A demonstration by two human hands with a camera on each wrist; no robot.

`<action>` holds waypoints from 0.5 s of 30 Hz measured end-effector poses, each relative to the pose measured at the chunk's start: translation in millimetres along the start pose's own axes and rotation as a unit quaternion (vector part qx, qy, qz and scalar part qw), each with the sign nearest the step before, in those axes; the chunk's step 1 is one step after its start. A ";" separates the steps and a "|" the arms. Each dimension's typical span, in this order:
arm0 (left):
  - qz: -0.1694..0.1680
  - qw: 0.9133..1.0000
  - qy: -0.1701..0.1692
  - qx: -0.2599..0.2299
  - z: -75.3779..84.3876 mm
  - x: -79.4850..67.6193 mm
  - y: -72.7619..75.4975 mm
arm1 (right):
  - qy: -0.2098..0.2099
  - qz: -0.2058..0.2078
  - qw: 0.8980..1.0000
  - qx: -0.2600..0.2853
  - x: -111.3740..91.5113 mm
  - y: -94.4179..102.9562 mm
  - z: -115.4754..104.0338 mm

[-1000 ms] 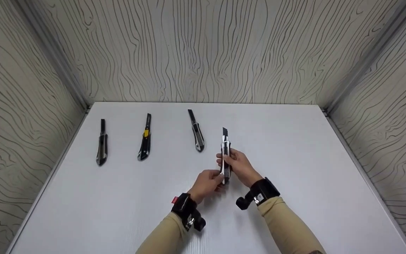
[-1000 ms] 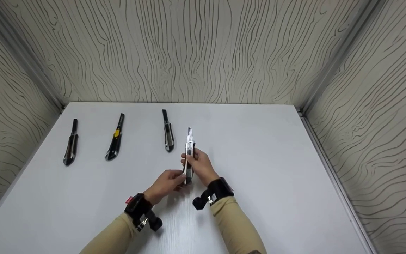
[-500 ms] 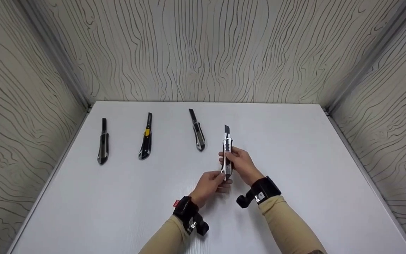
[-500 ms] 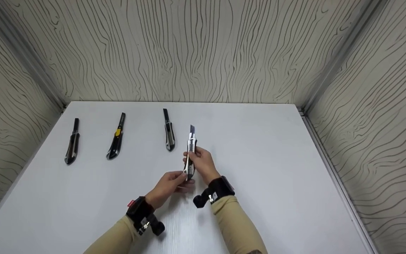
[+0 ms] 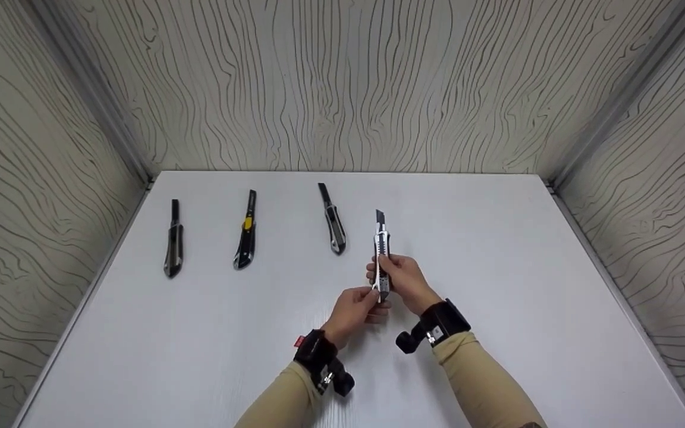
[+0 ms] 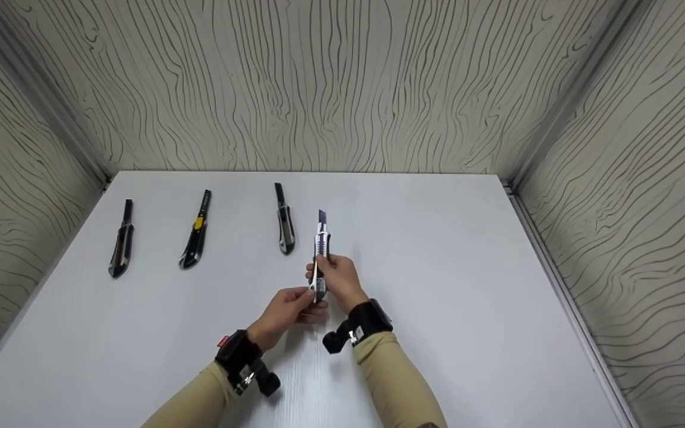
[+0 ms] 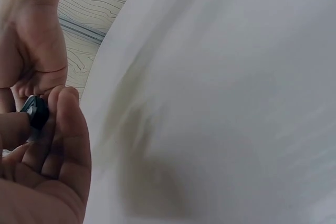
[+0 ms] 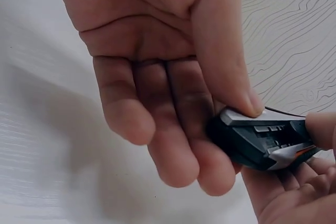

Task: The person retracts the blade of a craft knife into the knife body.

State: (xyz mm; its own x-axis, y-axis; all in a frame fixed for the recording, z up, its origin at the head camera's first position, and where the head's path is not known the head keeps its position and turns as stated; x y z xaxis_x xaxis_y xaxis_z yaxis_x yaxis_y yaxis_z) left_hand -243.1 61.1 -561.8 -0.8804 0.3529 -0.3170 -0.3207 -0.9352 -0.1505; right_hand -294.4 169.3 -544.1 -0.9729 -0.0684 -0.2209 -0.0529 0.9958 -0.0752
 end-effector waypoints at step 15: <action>0.000 1.000 0.004 0.017 3.1 -2.5 2.3 | 0.008 -0.008 1.000 -0.014 -2.5 -3.6 -2.5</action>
Point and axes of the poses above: each hand's wrist, its own x-axis towards the middle knuckle, its own y-axis out of the back of the hand, z = x × y, the point moved 8 cm from there along x, towards the middle knuckle, and after that the axes turned 6 degrees about y, right-handed, at the moved point
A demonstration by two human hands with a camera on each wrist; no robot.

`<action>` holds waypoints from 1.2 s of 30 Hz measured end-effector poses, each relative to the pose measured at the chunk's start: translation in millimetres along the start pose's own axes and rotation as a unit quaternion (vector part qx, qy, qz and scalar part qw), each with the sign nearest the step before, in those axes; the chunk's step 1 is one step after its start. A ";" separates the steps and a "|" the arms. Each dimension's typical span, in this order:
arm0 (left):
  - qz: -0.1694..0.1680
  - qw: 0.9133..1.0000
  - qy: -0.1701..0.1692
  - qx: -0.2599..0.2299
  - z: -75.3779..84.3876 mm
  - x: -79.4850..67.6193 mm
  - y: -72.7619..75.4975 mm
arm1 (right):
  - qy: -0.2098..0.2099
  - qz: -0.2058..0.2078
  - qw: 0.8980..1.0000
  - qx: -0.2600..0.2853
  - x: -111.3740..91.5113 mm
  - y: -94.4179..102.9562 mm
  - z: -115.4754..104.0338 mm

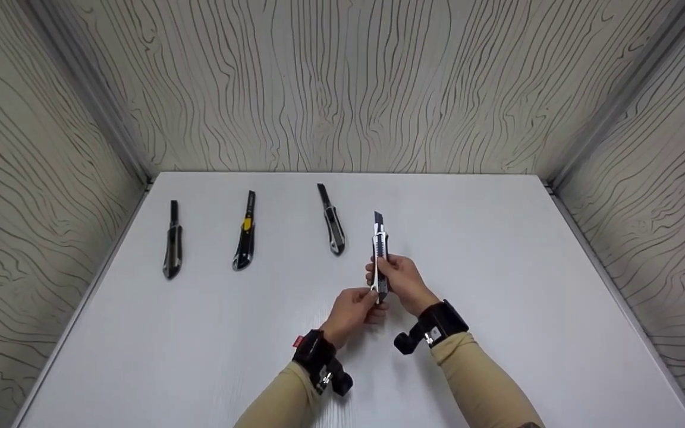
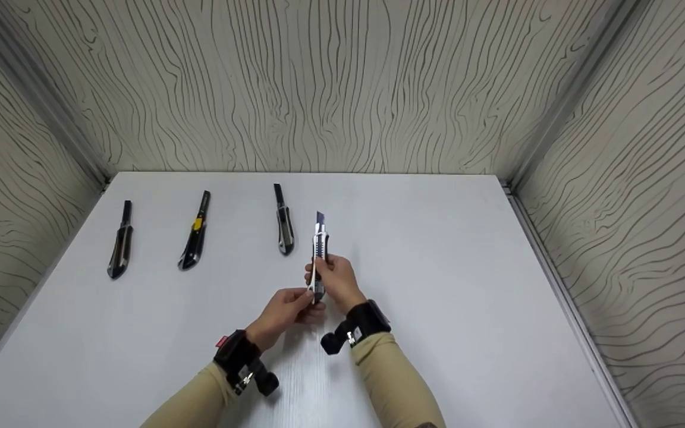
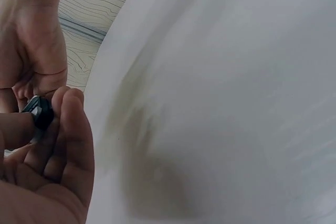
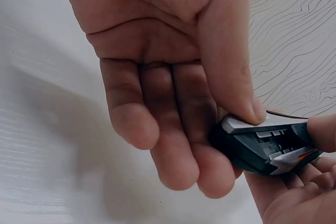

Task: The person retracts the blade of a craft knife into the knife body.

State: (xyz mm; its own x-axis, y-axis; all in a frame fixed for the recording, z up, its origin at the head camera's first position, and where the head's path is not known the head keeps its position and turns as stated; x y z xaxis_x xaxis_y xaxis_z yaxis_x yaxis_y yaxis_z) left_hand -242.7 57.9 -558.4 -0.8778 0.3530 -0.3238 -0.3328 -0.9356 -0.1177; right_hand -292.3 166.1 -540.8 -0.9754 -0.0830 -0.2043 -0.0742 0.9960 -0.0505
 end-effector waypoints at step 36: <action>0.016 1.000 0.004 0.015 -1.3 2.8 1.9 | 0.025 -0.062 0.998 -0.012 -0.1 -2.3 0.4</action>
Point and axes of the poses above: each hand's wrist, its own x-axis towards the middle knuckle, its own y-axis out of the back of the hand, z = x × y, the point moved 8 cm from there along x, towards the middle knuckle, and after that the axes turned 6 degrees about y, right-handed, at the moved point
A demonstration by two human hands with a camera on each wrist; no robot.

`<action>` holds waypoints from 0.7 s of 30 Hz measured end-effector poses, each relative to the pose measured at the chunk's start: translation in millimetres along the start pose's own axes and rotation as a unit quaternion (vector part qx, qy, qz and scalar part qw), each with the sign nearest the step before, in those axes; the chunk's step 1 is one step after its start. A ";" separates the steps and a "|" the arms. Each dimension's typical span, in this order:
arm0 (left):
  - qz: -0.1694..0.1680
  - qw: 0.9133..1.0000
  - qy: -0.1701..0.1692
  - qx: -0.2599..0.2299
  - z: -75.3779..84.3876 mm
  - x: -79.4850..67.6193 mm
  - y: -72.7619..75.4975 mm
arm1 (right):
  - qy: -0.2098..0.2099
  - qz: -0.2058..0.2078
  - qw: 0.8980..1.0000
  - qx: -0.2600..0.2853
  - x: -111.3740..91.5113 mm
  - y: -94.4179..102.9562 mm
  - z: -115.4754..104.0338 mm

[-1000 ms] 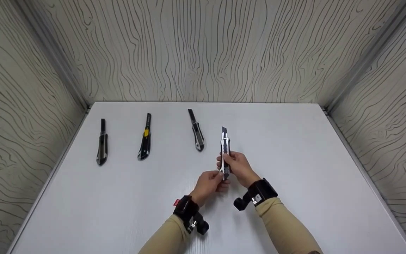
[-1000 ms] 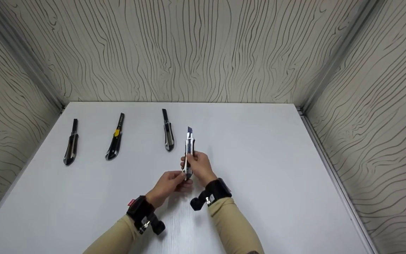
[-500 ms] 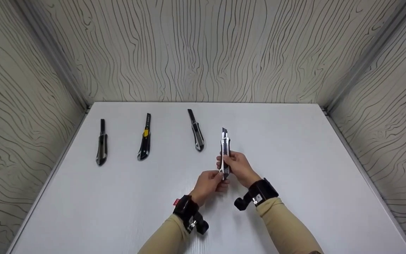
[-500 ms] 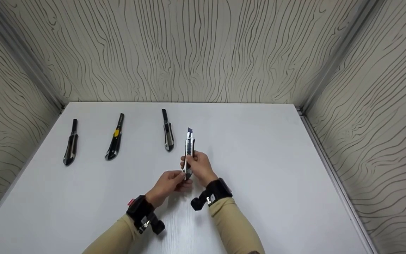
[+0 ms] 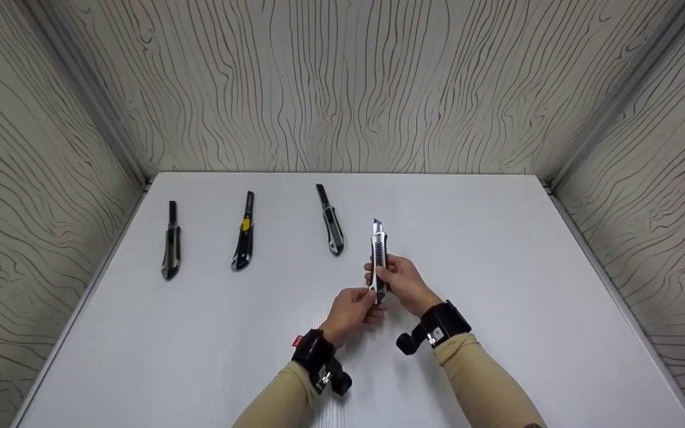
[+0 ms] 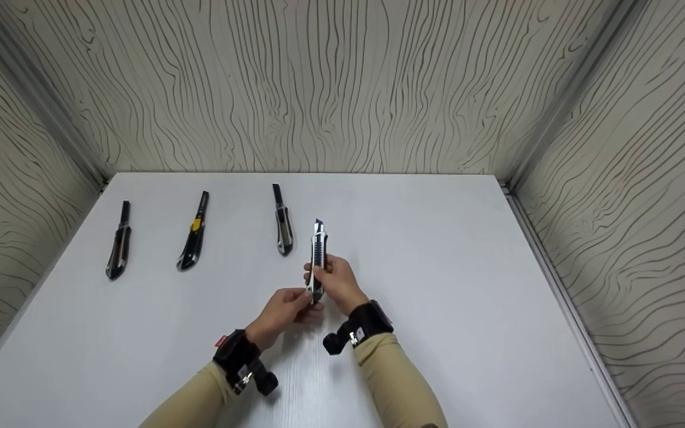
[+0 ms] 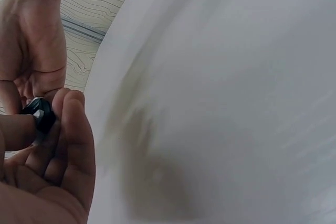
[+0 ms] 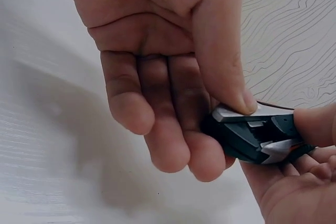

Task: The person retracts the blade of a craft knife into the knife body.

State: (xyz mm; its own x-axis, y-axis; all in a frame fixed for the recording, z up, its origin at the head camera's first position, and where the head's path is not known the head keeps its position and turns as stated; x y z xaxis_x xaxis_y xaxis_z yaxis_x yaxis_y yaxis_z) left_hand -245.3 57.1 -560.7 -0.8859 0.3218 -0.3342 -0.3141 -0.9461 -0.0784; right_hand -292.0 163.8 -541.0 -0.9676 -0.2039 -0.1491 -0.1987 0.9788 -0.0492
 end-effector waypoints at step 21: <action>0.014 1.000 0.006 0.007 -3.2 3.5 3.2 | 0.007 -0.018 1.000 -0.010 -0.9 -3.1 -1.6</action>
Point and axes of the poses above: each hand's wrist, its own x-axis towards the middle knuckle, its own y-axis out of the back of the hand, z = x × y, the point moved 8 cm from there along x, towards the middle knuckle, and after that the axes turned 6 degrees about y, right-handed, at the moved point
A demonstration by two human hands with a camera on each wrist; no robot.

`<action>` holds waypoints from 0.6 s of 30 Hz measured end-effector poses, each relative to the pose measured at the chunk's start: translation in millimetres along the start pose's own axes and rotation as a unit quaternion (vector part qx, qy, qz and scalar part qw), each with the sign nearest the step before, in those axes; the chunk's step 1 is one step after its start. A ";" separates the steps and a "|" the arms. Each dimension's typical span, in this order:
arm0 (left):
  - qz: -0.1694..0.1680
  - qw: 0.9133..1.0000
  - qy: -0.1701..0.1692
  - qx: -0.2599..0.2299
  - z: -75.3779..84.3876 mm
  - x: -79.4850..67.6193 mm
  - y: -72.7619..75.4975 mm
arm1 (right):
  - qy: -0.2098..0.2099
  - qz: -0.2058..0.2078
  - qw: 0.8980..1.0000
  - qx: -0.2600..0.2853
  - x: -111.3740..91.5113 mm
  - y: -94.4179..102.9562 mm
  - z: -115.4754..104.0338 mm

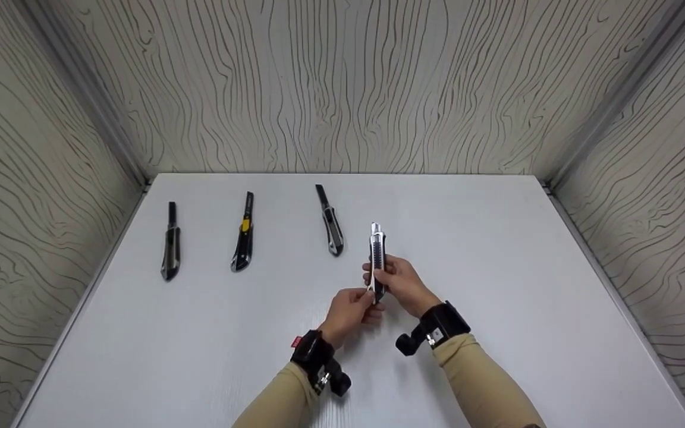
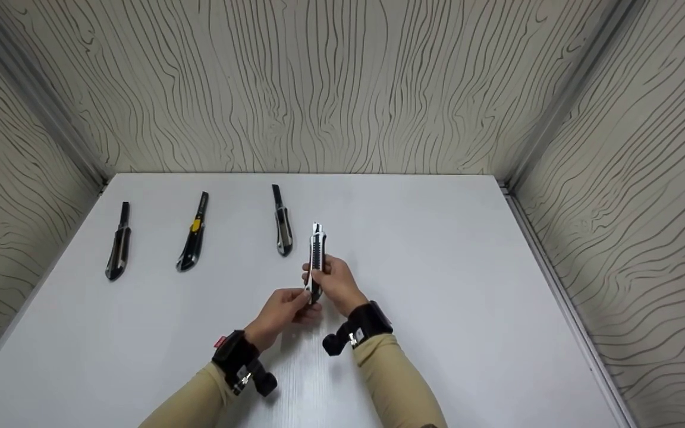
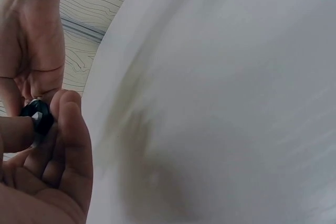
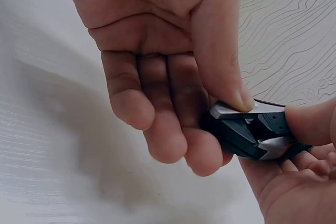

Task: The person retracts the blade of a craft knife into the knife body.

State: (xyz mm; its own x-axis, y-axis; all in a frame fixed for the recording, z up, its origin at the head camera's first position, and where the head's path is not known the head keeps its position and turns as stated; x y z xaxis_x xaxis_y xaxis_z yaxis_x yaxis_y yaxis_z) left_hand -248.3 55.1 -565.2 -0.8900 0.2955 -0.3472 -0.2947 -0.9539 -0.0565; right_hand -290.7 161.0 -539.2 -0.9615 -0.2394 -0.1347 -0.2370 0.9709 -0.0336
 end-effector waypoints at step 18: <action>0.001 1.000 -0.004 -0.008 5.5 -3.8 3.0 | -0.007 -0.015 1.000 -0.021 0.0 -2.7 -0.1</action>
State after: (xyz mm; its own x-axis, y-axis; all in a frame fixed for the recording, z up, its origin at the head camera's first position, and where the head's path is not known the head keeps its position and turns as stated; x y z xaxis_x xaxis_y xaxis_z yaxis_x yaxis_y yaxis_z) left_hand -247.8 51.4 -558.9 -0.8934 0.2946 -0.3392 -0.2883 -0.9550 -0.0703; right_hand -290.1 158.3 -539.1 -0.9521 -0.2673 -0.1484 -0.2708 0.9626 0.0038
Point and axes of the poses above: each hand's wrist, its own x-axis towards the middle knuckle, its own y-axis out of the back of the hand, z = x × y, the point moved 8 cm from there along x, towards the middle knuckle, and after that the axes turned 6 degrees about y, right-handed, at the moved point
